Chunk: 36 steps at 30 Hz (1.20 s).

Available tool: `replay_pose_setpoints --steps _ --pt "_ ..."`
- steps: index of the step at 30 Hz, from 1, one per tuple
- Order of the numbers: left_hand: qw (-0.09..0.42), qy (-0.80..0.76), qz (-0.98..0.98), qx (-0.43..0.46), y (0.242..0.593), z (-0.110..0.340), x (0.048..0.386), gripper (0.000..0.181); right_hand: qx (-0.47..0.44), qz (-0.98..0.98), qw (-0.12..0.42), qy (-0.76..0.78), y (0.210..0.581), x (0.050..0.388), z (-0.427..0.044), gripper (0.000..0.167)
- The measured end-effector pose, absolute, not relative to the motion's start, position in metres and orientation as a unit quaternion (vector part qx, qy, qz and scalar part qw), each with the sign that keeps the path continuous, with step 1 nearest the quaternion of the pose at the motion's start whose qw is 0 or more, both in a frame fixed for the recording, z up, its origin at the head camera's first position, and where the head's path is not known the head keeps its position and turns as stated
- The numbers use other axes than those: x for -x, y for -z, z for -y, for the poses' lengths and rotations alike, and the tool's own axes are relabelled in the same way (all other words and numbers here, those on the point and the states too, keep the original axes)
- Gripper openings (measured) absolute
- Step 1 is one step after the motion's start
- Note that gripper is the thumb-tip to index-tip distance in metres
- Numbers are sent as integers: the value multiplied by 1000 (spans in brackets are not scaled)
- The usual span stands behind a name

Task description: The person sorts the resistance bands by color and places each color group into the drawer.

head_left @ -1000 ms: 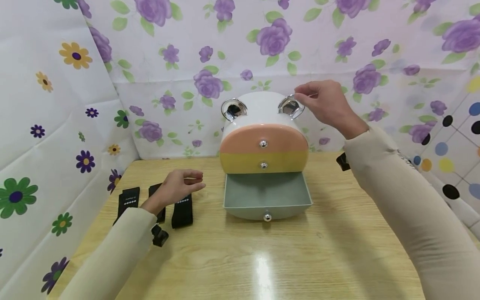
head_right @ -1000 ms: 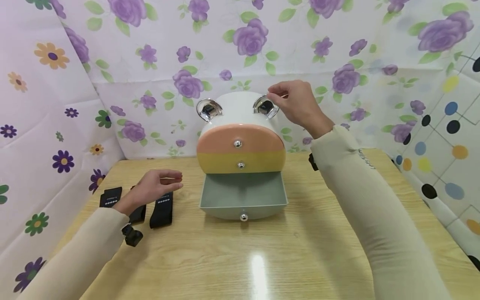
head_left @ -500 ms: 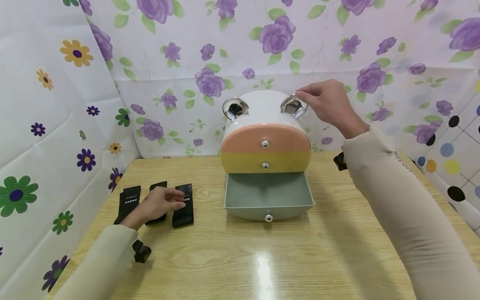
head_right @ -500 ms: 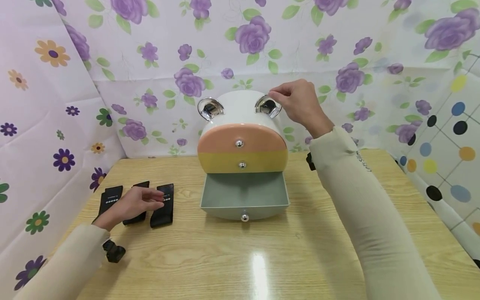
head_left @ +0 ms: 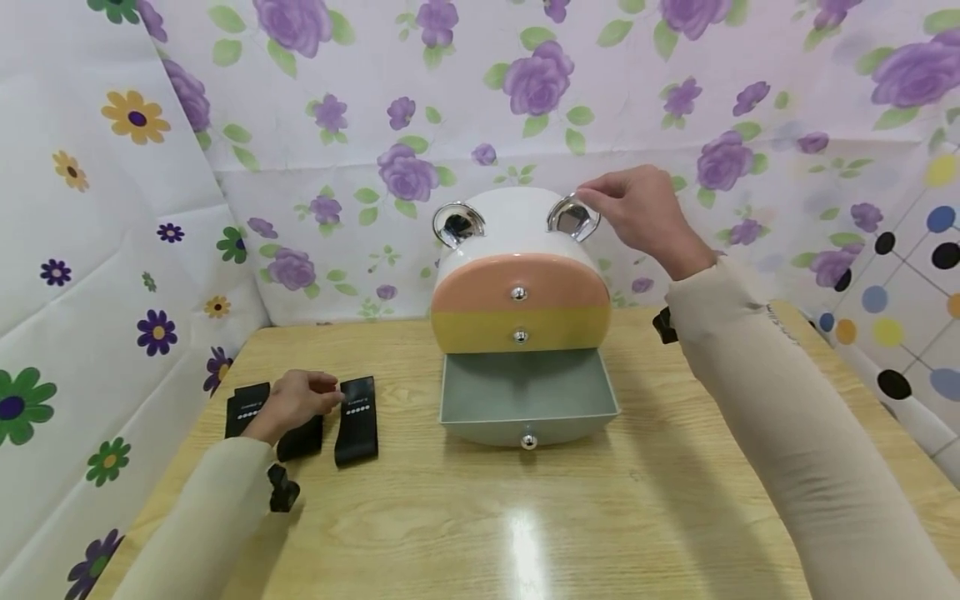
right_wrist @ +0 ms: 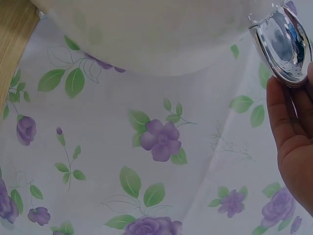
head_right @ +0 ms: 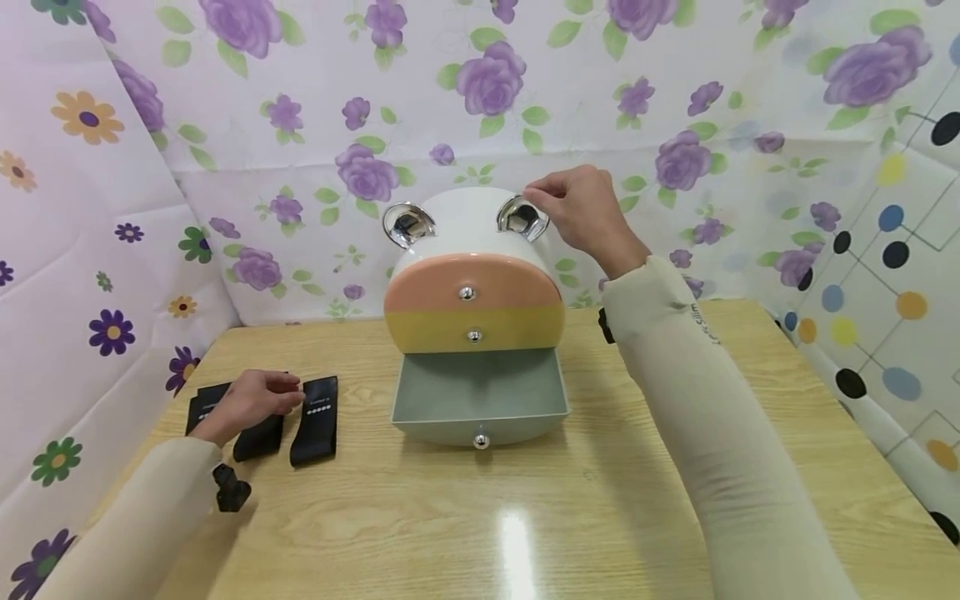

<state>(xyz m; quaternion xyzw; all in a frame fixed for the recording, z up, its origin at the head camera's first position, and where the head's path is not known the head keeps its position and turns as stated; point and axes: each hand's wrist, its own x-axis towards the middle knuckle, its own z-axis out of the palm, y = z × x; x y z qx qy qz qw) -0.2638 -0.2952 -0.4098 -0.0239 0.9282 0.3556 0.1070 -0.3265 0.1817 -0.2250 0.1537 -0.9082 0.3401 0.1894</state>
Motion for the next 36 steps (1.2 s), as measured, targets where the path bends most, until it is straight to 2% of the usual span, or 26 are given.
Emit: replay_pose_setpoints --steps 8,14,21,24,30,36 --pt "99 -334 -937 0 415 287 276 42 -153 905 179 -354 226 328 -182 33" --pt "64 -282 -957 -5 420 280 277 25 -138 909 158 -360 224 327 -179 35" --pt "56 -287 -956 -13 408 272 276 12 -132 909 161 -362 225 326 -184 35" --pt "66 -312 -948 -21 398 271 275 12 -128 908 161 -365 225 325 -184 36" --pt "122 -414 -902 -28 370 265 269 24 -126 906 162 -370 224 324 -183 35" --pt "120 -429 -894 -46 343 260 263 31 -125 906 163 -370 225 324 -182 35"
